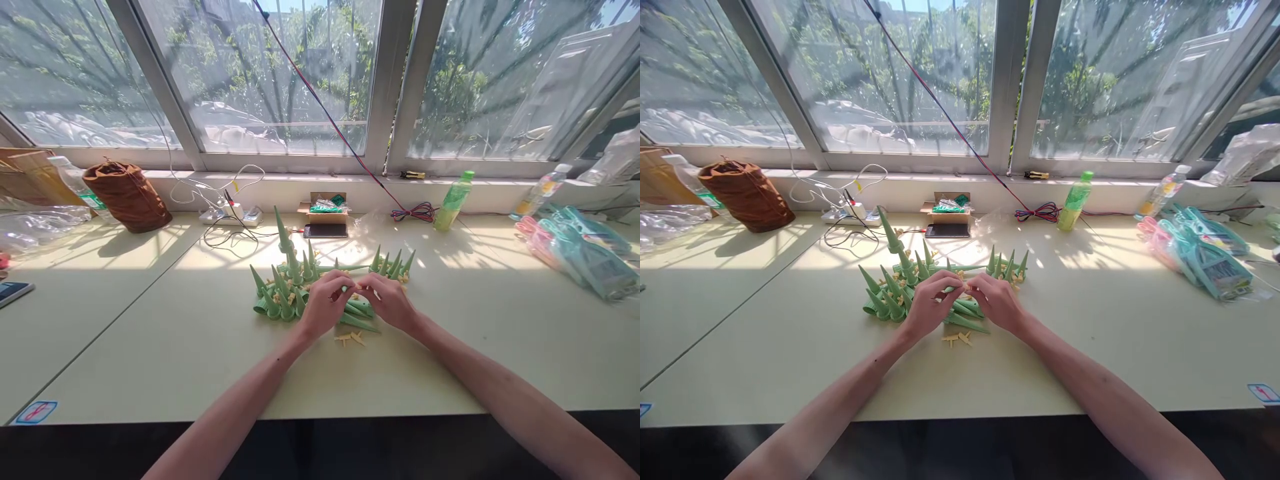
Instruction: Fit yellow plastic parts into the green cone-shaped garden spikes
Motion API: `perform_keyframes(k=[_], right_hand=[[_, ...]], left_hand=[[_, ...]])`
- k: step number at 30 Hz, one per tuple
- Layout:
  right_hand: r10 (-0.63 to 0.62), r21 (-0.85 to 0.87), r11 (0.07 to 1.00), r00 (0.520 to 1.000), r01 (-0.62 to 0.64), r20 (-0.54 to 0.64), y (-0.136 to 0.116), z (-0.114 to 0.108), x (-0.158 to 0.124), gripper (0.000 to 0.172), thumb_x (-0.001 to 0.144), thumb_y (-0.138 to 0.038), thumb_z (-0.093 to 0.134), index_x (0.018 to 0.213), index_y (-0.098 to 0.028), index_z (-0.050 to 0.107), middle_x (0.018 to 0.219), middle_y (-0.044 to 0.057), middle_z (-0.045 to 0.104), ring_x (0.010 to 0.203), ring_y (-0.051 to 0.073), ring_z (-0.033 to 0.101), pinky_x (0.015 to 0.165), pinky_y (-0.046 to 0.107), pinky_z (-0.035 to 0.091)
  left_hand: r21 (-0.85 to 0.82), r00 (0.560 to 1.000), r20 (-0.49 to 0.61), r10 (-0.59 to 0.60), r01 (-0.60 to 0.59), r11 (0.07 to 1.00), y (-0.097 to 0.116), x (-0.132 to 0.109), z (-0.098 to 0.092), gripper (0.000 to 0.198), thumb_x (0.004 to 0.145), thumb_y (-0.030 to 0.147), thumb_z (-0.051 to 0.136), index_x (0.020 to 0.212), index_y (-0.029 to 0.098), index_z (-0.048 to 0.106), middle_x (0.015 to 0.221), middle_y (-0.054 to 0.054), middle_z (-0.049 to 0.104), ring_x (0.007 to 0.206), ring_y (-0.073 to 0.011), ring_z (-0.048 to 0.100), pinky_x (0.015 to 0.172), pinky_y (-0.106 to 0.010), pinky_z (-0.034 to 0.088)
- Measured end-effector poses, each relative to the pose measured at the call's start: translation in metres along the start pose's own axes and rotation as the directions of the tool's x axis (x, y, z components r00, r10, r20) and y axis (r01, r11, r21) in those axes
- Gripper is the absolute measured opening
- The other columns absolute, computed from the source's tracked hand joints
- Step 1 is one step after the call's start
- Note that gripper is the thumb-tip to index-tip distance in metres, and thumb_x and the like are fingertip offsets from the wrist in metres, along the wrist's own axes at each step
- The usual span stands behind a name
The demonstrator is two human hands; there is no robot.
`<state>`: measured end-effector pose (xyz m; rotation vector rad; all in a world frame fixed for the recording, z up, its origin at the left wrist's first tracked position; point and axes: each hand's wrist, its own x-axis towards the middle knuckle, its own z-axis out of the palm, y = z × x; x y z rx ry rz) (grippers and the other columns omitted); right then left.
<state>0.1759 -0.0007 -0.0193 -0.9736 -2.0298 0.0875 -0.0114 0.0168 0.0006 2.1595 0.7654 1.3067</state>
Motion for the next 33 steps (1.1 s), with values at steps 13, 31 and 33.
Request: perform_keyframes(k=[13,31,33], right_hand=[[-0.006,-0.013,1.000,1.000,0.006,0.009,0.0011,0.0002,-0.0015,0.013,0.098,-0.026,0.050,0.094,-0.020,0.061,0.083,0.003,0.065,0.068,0.013,0.057,0.062,0.023,0.041],[0.003,-0.047,0.999,1.000,-0.002,0.011,-0.0043,-0.0025,0.0008,0.019,0.099,-0.028,0.048,0.090,-0.019,0.061,0.077,0.002,0.063,0.062,0.012,0.053,0.058,0.023,0.038],[0.000,-0.042,0.999,1.000,0.000,0.011,-0.0049,-0.0026,0.0013,0.019,0.099,-0.028,0.047,0.090,-0.019,0.061,0.077,0.002,0.063,0.061,0.012,0.052,0.058,0.023,0.038]], left_hand=[[0.016,0.999,0.001,0.041,-0.041,0.999,-0.0005,0.0006,-0.0006,0.014,0.091,0.020,0.058,0.081,0.016,0.067,0.086,-0.004,0.064,0.065,-0.0088,0.055,0.048,-0.017,0.041],[0.009,0.999,0.003,0.036,-0.036,0.999,0.0003,0.0010,-0.0011,0.015,0.091,0.021,0.058,0.081,0.016,0.068,0.084,-0.004,0.064,0.069,-0.0108,0.058,0.052,-0.018,0.045],[0.008,0.999,0.006,0.034,-0.034,0.999,0.0006,0.0011,-0.0012,0.016,0.091,0.022,0.058,0.081,0.016,0.067,0.084,-0.005,0.064,0.070,-0.0111,0.059,0.052,-0.019,0.045]])
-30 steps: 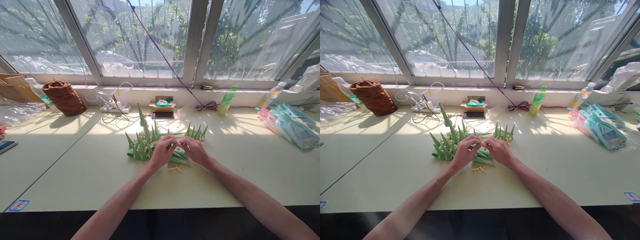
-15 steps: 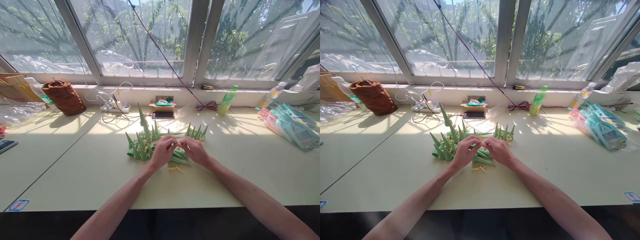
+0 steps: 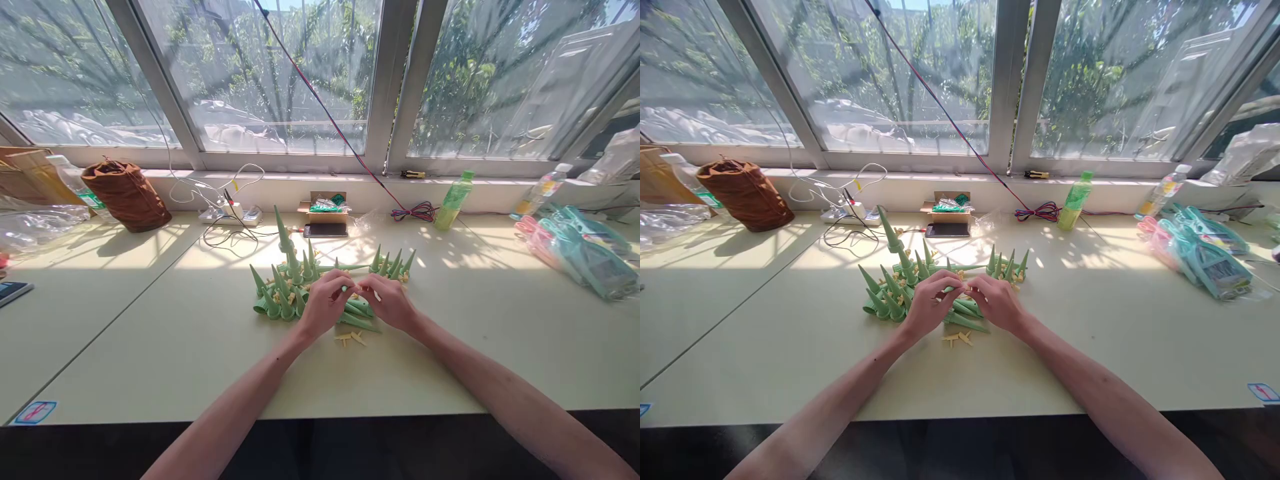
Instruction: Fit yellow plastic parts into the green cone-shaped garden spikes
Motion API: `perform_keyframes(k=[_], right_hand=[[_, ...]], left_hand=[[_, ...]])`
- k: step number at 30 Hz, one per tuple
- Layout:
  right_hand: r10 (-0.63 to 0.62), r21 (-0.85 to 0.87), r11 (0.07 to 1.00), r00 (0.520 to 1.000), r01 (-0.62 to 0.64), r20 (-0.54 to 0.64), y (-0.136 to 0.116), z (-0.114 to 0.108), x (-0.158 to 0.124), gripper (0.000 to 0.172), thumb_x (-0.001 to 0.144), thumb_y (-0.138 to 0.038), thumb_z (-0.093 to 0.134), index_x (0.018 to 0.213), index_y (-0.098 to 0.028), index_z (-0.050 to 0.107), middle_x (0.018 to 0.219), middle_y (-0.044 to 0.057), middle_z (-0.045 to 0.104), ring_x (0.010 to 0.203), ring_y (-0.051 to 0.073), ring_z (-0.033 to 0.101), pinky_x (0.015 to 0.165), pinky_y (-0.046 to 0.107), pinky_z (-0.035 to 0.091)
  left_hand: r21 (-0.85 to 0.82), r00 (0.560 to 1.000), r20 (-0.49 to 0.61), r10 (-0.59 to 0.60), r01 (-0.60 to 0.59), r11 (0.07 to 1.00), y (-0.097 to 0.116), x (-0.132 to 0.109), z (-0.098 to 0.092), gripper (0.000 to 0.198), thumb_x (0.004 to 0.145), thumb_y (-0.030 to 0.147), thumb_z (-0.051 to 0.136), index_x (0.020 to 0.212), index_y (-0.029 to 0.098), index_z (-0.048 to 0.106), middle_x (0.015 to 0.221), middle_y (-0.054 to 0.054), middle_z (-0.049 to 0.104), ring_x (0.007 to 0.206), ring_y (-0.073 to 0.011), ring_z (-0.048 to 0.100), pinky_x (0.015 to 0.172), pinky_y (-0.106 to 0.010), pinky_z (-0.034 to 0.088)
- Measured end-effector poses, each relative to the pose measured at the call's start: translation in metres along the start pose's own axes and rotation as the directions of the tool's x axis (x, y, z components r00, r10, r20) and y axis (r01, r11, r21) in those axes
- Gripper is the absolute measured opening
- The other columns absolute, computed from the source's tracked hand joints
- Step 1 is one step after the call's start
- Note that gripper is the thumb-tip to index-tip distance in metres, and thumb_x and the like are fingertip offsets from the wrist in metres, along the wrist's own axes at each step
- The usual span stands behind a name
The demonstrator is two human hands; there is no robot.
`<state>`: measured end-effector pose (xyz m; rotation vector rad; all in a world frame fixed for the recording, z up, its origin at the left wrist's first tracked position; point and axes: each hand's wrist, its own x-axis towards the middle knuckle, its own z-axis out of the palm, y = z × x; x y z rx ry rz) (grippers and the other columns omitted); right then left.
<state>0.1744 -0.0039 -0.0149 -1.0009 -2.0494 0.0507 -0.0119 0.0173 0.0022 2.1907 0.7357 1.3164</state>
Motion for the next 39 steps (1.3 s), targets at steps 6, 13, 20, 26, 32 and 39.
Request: perform_keyframes(k=[6,13,20,26,32,39], right_hand=[[-0.002,-0.009,1.000,1.000,0.002,-0.017,-0.0006,-0.0002,0.0002,0.019,0.099,-0.028,0.047,0.090,-0.019,0.061,0.076,0.002,0.063,0.060,0.012,0.051,0.057,0.023,0.038],[-0.013,0.012,1.000,0.999,0.013,-0.030,-0.0004,0.0006,0.0001,0.017,0.098,-0.027,0.049,0.087,-0.019,0.060,0.074,0.002,0.061,0.061,0.012,0.051,0.057,0.023,0.037],[-0.039,0.006,0.999,0.999,0.039,-0.031,-0.0022,-0.0006,0.0006,0.016,0.097,-0.025,0.050,0.085,-0.020,0.058,0.073,0.002,0.060,0.062,0.012,0.051,0.058,0.023,0.038],[-0.084,-0.047,0.996,0.996,0.082,-0.042,-0.0039,-0.0001,-0.0005,0.015,0.096,-0.025,0.053,0.083,-0.020,0.057,0.072,0.001,0.060,0.062,0.012,0.052,0.057,0.024,0.036],[-0.096,-0.090,0.992,0.994,0.091,-0.054,-0.0041,0.0014,-0.0021,0.017,0.096,-0.027,0.053,0.082,-0.021,0.057,0.072,0.002,0.061,0.061,0.012,0.053,0.057,0.025,0.036],[-0.111,-0.106,0.989,0.991,0.103,-0.080,-0.0077,0.0000,0.0001,0.018,0.096,-0.027,0.052,0.080,-0.020,0.057,0.070,0.001,0.060,0.059,0.011,0.051,0.055,0.024,0.035]], left_hand=[[-0.008,1.000,-0.002,-0.005,0.005,1.000,0.0014,0.0005,-0.0004,0.017,0.092,0.023,0.058,0.080,0.017,0.068,0.084,-0.005,0.064,0.068,-0.0107,0.058,0.051,-0.018,0.045],[-0.047,0.999,-0.007,-0.048,0.048,0.998,0.0038,0.0018,-0.0020,0.015,0.089,0.027,0.061,0.081,0.016,0.068,0.086,-0.005,0.063,0.066,-0.0103,0.058,0.051,-0.018,0.048],[-0.137,0.993,-0.012,-0.120,0.117,0.984,0.0054,0.0009,-0.0027,0.028,0.094,0.035,0.055,0.081,0.015,0.068,0.088,-0.006,0.063,0.061,-0.0089,0.057,0.045,-0.018,0.044],[-0.321,0.969,0.009,-0.247,0.237,0.917,0.0028,-0.0006,-0.0014,0.044,0.097,0.046,0.045,0.076,0.014,0.066,0.077,-0.004,0.061,0.043,-0.0049,0.049,0.036,-0.019,0.036],[-0.473,0.934,0.057,-0.351,0.335,0.815,0.0024,-0.0006,0.0000,0.043,0.094,0.051,0.049,0.077,0.015,0.064,0.057,0.000,0.053,0.043,-0.0093,0.053,0.034,-0.019,0.036],[-0.513,0.918,0.075,-0.389,0.370,0.775,0.0062,0.0014,-0.0007,0.046,0.092,0.054,0.050,0.079,0.013,0.066,0.065,-0.002,0.061,0.040,-0.0072,0.051,0.034,-0.019,0.039]])
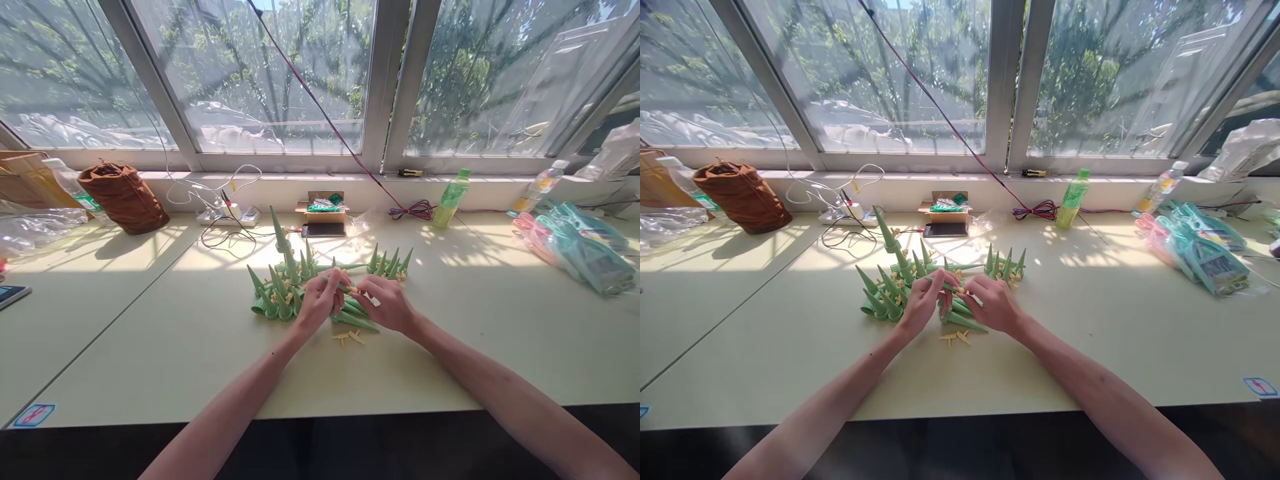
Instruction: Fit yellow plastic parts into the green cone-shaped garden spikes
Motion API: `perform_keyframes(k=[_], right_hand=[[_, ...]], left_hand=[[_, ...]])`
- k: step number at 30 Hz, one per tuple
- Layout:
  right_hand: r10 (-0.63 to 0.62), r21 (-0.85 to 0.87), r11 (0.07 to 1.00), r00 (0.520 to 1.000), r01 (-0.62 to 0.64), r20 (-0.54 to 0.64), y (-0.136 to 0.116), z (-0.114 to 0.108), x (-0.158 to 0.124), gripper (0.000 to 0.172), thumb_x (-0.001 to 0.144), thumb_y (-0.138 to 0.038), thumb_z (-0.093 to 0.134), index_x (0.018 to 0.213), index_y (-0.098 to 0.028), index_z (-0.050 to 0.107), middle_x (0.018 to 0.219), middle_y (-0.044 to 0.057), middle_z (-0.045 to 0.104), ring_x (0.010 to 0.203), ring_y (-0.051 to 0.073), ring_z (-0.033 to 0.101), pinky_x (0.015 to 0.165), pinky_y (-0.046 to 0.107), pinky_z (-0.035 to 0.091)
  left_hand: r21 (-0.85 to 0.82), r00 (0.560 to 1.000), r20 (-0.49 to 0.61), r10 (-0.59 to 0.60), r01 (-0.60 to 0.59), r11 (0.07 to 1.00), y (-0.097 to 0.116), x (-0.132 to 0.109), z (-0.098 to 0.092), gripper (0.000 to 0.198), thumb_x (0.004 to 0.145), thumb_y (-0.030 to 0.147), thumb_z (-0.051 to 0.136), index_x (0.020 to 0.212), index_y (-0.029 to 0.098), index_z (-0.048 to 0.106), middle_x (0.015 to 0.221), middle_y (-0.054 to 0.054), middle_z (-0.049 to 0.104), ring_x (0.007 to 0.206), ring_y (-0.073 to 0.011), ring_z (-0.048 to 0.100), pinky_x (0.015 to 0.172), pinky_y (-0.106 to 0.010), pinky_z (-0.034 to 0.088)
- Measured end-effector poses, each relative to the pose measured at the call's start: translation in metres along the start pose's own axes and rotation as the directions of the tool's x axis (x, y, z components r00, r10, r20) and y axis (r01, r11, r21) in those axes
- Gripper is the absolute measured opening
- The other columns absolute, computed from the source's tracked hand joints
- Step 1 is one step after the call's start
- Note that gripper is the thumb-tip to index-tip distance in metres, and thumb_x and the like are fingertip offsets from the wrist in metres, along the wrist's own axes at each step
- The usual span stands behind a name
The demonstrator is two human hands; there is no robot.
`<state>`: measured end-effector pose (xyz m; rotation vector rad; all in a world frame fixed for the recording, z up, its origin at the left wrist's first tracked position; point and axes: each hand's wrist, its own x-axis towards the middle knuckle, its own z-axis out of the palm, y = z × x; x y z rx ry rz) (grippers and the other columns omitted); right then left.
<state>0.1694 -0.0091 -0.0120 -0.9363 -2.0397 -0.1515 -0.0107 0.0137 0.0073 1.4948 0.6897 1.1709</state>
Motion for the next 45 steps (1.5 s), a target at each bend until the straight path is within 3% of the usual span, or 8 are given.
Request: perform_keyframes(k=[5,19,31,45], right_hand=[[0.000,0.001,1.000,1.000,0.000,-0.010,0.000,-0.001,0.001,0.018,0.096,-0.026,0.052,0.079,-0.020,0.057,0.067,0.001,0.058,0.057,0.011,0.051,0.054,0.024,0.035],[-0.015,-0.020,1.000,1.000,0.014,-0.024,-0.003,0.000,0.002,0.020,0.096,-0.026,0.053,0.078,-0.020,0.057,0.067,0.001,0.059,0.056,0.011,0.051,0.054,0.024,0.035],[-0.042,-0.017,0.999,0.999,0.042,0.025,-0.002,0.001,0.000,0.017,0.096,-0.026,0.052,0.083,-0.019,0.060,0.072,0.002,0.063,0.060,0.011,0.053,0.056,0.023,0.036],[-0.070,-0.046,0.996,0.997,0.072,0.031,-0.002,0.001,-0.001,0.017,0.096,-0.024,0.052,0.083,-0.018,0.061,0.071,0.001,0.061,0.060,0.010,0.051,0.055,0.023,0.034]], left_hand=[[0.007,1.000,0.003,-0.022,0.022,1.000,0.003,-0.001,0.001,0.046,0.093,0.055,0.050,0.086,0.013,0.069,0.051,0.002,0.052,0.039,-0.0085,0.050,0.035,-0.019,0.039],[-0.066,0.999,0.006,-0.051,0.051,0.997,0.004,0.000,0.001,0.043,0.091,0.053,0.053,0.077,0.014,0.066,0.059,-0.001,0.056,0.041,-0.0077,0.050,0.034,-0.019,0.038],[-0.099,0.998,-0.004,-0.056,0.055,0.994,0.007,0.000,0.003,0.044,0.090,0.050,0.056,0.071,0.012,0.064,0.081,-0.007,0.066,0.041,-0.0047,0.049,0.032,-0.018,0.033],[-0.071,0.998,-0.003,-0.066,0.066,0.995,0.009,0.001,0.002,0.045,0.090,0.051,0.056,0.070,0.012,0.064,0.071,-0.005,0.064,0.040,-0.0059,0.049,0.031,-0.018,0.033]])
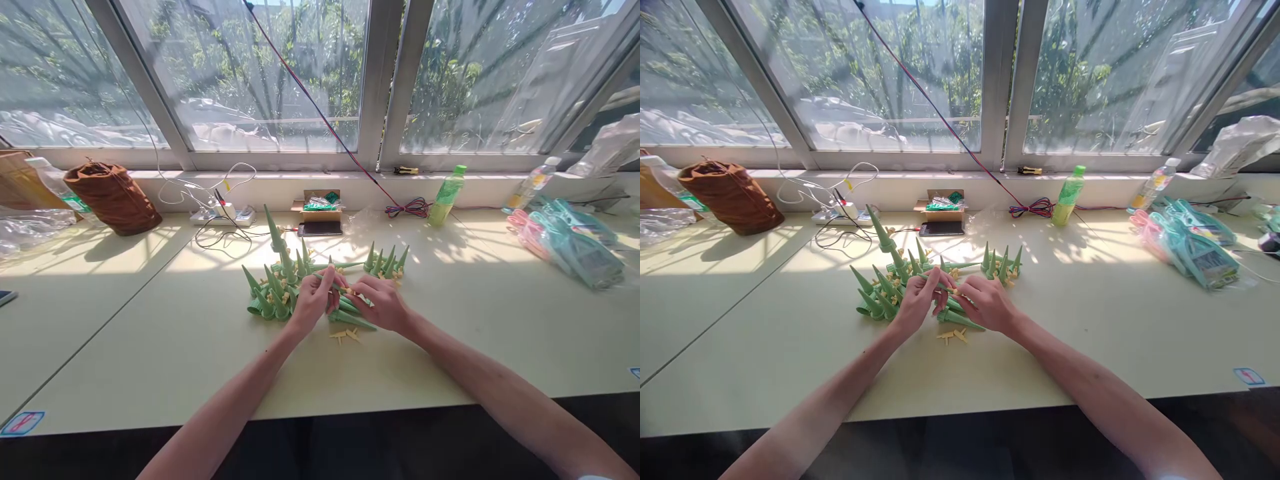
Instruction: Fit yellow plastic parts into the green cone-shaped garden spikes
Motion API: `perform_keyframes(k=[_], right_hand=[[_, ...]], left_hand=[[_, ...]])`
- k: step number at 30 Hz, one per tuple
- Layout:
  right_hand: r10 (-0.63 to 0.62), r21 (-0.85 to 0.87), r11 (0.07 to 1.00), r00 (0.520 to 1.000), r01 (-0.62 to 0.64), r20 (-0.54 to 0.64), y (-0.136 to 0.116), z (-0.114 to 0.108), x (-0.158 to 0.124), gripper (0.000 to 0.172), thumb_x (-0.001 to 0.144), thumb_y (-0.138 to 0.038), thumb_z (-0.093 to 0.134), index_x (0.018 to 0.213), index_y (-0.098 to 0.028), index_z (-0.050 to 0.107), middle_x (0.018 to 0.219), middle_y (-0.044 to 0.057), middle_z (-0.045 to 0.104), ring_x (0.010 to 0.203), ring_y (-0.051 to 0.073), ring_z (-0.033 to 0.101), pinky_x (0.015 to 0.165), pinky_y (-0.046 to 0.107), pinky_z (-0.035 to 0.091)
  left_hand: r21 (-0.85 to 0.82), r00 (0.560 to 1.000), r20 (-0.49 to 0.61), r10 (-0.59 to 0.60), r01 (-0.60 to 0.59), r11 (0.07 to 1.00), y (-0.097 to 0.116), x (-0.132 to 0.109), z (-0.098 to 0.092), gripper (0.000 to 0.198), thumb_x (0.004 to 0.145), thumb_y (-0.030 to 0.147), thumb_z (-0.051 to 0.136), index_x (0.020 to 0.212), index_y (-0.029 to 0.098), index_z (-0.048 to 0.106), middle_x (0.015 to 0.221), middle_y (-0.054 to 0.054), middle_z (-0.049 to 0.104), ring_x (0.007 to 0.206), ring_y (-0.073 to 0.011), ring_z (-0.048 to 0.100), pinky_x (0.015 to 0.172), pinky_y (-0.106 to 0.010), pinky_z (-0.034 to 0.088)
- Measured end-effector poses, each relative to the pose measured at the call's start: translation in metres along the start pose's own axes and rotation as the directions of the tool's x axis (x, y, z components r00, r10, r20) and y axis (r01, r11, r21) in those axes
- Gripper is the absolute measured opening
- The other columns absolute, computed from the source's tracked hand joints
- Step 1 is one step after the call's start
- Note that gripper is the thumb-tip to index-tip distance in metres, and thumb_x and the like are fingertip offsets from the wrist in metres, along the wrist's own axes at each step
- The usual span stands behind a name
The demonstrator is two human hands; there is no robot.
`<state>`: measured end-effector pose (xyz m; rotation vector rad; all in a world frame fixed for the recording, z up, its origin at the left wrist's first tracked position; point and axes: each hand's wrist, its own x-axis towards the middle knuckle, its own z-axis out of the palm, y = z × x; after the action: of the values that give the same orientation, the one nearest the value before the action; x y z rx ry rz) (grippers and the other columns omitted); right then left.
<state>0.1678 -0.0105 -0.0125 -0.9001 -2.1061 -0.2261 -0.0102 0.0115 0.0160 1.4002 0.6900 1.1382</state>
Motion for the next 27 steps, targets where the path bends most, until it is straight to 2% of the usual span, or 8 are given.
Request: perform_keyframes(k=[3,9,18,27], right_hand=[[0.019,0.002,1.000,1.000,-0.019,-0.012,0.001,0.000,0.000,0.018,0.096,-0.024,0.052,0.083,-0.018,0.061,0.071,0.001,0.060,0.061,0.010,0.051,0.057,0.023,0.035],[0.102,0.040,0.994,0.995,-0.101,-0.018,0.005,0.000,0.000,0.017,0.097,-0.025,0.052,0.083,-0.018,0.061,0.073,0.001,0.061,0.062,0.010,0.052,0.058,0.022,0.036],[0.109,0.048,0.993,0.994,-0.109,0.006,0.003,-0.001,0.000,0.020,0.096,-0.025,0.050,0.080,-0.018,0.058,0.068,0.000,0.056,0.058,0.010,0.045,0.054,0.022,0.031],[0.101,0.049,0.994,0.995,-0.102,0.024,0.002,-0.002,0.000,0.021,0.096,-0.024,0.049,0.078,-0.018,0.056,0.068,0.000,0.055,0.057,0.010,0.043,0.054,0.022,0.030]], left_hand=[[0.016,1.000,-0.002,0.010,-0.010,1.000,-0.001,0.001,0.000,0.044,0.090,0.052,0.056,0.072,0.012,0.065,0.068,-0.005,0.063,0.041,-0.0066,0.049,0.031,-0.018,0.033],[0.114,0.998,0.022,0.051,-0.053,0.992,-0.005,0.000,-0.001,0.039,0.093,0.048,0.053,0.083,0.013,0.068,0.046,0.003,0.048,0.038,-0.0080,0.046,0.034,-0.018,0.033],[0.183,0.992,0.028,0.122,-0.125,0.975,-0.012,0.001,-0.003,0.039,0.094,0.047,0.051,0.078,0.014,0.066,0.047,0.002,0.048,0.041,-0.0093,0.049,0.035,-0.019,0.033],[0.234,0.990,0.024,0.141,-0.142,0.962,-0.014,0.000,-0.004,0.039,0.094,0.047,0.051,0.079,0.014,0.065,0.052,0.002,0.051,0.038,-0.0065,0.044,0.036,-0.018,0.032]])
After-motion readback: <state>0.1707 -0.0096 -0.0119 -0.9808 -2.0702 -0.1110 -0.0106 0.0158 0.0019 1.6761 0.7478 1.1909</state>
